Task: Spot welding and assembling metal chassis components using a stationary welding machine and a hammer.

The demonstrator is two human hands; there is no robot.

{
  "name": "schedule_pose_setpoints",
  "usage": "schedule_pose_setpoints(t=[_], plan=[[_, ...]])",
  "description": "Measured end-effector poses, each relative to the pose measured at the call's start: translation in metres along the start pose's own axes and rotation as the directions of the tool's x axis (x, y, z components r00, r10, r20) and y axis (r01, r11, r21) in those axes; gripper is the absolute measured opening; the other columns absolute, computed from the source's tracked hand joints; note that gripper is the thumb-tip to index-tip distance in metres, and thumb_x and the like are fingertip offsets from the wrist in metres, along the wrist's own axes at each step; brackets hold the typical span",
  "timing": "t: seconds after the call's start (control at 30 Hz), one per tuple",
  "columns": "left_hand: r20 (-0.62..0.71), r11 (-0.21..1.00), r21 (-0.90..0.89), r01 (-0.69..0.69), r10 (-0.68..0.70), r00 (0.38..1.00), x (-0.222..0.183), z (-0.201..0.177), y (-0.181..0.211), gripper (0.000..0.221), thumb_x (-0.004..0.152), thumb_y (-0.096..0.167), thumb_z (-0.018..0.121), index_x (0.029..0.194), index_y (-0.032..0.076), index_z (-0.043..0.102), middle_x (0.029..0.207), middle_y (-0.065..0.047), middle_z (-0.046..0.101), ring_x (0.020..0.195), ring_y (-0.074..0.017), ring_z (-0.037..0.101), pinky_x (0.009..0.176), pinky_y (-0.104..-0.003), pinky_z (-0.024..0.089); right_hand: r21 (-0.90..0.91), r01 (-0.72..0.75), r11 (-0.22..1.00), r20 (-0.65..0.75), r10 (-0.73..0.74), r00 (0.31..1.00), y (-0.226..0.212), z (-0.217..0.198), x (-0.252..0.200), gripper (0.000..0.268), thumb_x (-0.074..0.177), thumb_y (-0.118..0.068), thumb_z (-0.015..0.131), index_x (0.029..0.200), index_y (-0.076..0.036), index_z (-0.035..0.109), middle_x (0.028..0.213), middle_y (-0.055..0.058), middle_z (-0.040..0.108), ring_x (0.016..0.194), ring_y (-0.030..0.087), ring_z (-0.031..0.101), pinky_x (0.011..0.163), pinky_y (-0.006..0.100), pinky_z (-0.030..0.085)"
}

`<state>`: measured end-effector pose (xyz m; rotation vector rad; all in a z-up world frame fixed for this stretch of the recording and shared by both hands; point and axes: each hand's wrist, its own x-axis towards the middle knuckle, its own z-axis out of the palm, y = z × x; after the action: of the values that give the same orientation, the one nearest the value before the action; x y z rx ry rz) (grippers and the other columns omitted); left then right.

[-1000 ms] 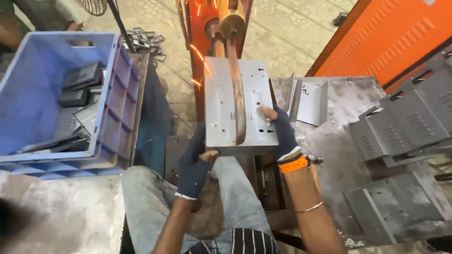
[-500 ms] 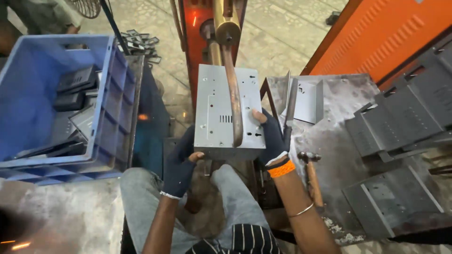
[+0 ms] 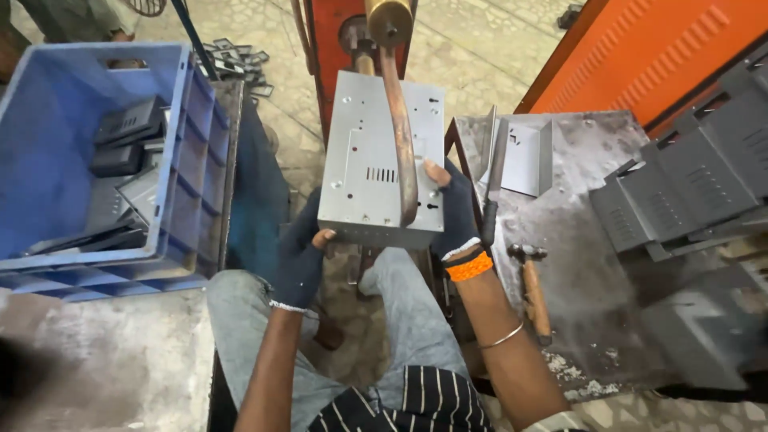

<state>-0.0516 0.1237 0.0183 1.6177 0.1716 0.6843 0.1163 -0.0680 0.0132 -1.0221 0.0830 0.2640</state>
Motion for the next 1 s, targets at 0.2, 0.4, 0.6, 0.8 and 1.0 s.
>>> schedule_pose_setpoints(t=[0.2, 0.4, 0.6, 0.8, 1.0], plan=[[-0.001, 0.994, 0.021, -0.105, 0.105, 0.994, 0.006, -0.004, -0.006, 0.048, 0.089, 0.008, 0.077, 0.136, 0.013, 0.068, 0.088, -0.015, 0.077, 0.074, -0.0095, 0.057, 0.075, -0.032, 0.056, -0.015, 0.018, 1.000, -0.040, -0.018, 0.999, 0.006, 0.000, 0.001, 0.039, 0.086, -0.022, 0.075, 0.123, -0.010, 0.071, 0.098, 0.017, 0.076, 0.084, 0.030, 0.076, 0.071, 0.039, 0.064], [0.006, 0.988, 0.107, -0.115, 0.115, 0.993, 0.008, -0.003, -0.019, 0.046, 0.092, 0.011, 0.075, 0.137, 0.012, 0.067, 0.118, -0.015, 0.076, 0.106, -0.0199, 0.070, 0.095, -0.037, 0.055, -0.021, 0.026, 0.999, -0.069, -0.027, 0.997, -0.011, 0.024, -0.026, 0.040, 0.086, -0.022, 0.074, 0.124, -0.011, 0.072, 0.099, 0.016, 0.077, 0.085, 0.028, 0.076, 0.072, 0.038, 0.064], [-0.002, 0.991, 0.131, -0.009, 0.009, 1.000, 0.005, -0.008, -0.031, 0.048, 0.091, 0.016, 0.074, 0.139, 0.017, 0.066, 0.114, -0.014, 0.077, 0.101, -0.0216, 0.072, 0.091, -0.039, 0.056, -0.056, 0.026, 0.998, -0.102, -0.032, 0.994, -0.002, 0.020, -0.023, 0.042, 0.086, -0.021, 0.073, 0.127, -0.011, 0.070, 0.101, 0.017, 0.075, 0.085, 0.027, 0.075, 0.073, 0.040, 0.064], [0.048, 0.990, 0.107, -0.090, 0.085, 0.995, 0.020, -0.010, 0.010, 0.050, 0.092, 0.011, 0.070, 0.141, 0.019, 0.064, 0.071, -0.013, 0.073, 0.060, -0.0174, 0.065, 0.063, -0.033, 0.055, -0.094, 0.086, 0.992, -0.061, -0.092, 0.994, -0.024, 0.034, -0.033, 0.045, 0.086, -0.026, 0.074, 0.129, -0.016, 0.070, 0.105, 0.013, 0.075, 0.088, 0.023, 0.073, 0.077, 0.038, 0.063], [0.062, 0.992, 0.091, -0.089, 0.083, 0.995, 0.022, -0.010, -0.021, 0.047, 0.092, 0.010, 0.073, 0.138, 0.017, 0.066, 0.097, -0.014, 0.076, 0.083, -0.0175, 0.069, 0.080, -0.035, 0.057, 0.032, 0.109, 0.994, -0.111, -0.105, 0.988, 0.025, -0.018, 0.013, 0.038, 0.084, -0.024, 0.075, 0.121, -0.014, 0.073, 0.095, 0.013, 0.075, 0.082, 0.026, 0.075, 0.072, 0.039, 0.064]])
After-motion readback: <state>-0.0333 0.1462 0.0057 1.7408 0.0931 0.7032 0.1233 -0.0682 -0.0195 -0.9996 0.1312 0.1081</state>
